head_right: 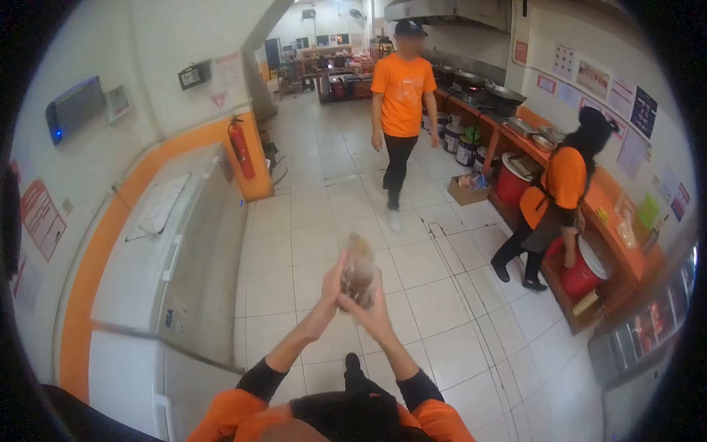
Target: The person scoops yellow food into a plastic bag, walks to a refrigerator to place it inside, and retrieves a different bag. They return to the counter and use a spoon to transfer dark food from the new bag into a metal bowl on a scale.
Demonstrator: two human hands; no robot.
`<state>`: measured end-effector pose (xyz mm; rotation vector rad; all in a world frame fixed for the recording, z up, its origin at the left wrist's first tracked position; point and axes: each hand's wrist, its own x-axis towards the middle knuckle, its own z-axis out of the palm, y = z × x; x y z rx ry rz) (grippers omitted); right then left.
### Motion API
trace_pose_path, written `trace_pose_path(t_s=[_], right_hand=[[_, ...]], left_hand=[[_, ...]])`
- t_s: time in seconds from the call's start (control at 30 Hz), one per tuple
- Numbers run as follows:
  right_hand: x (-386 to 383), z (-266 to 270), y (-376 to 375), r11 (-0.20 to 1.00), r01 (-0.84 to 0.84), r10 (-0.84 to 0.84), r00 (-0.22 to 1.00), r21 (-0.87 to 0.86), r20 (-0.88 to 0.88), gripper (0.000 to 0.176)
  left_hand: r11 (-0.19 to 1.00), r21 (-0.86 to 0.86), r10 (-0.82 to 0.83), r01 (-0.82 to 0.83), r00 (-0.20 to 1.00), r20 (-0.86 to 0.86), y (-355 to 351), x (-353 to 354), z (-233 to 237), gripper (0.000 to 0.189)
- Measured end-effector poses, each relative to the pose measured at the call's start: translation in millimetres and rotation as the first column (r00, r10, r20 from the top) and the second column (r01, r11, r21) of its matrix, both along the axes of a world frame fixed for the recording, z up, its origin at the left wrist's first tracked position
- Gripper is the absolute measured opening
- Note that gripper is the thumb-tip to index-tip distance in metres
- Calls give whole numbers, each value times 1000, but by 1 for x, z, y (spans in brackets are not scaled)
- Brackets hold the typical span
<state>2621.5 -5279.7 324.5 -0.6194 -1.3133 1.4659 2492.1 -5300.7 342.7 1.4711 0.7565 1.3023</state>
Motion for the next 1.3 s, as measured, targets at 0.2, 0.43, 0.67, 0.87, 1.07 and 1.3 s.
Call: trace_pose_path(t_s=[0.2, 0.43, 0.67, 0.87, 1.07, 1.3], right_hand=[[-23, 0, 195, 881, -386, 257, 877, -276, -405, 59], [-111, -12, 401, 727, -605, 385, 752, -326, -535, 70], [-177, -13, 611, 746, -599, 389, 746, -291, -541, 63], [-160, 7, 774, 822, -420, 158, 816, -384, -556, 57], [-181, -14, 974, 867, -271, 34, 871, -419, -491, 59], [-276, 44, 1227, 778, -455, 254, 859, -433, -445, 44]], left_hand=[[971, 157, 226, -178, 896, -382, 151, -59, 38, 55], [796, 444, 597, -412, 660, -457, 332, -141, 36, 38], [795, 470, 570, -383, 736, -365, 561, -216, 29, 38], [966, 160, 232, -205, 956, -179, 772, -217, 20, 34], [977, 122, 192, -176, 972, -135, 991, -277, -2, 34], [750, -122, 646, -650, 760, -74, 1196, -455, -138, 30]])
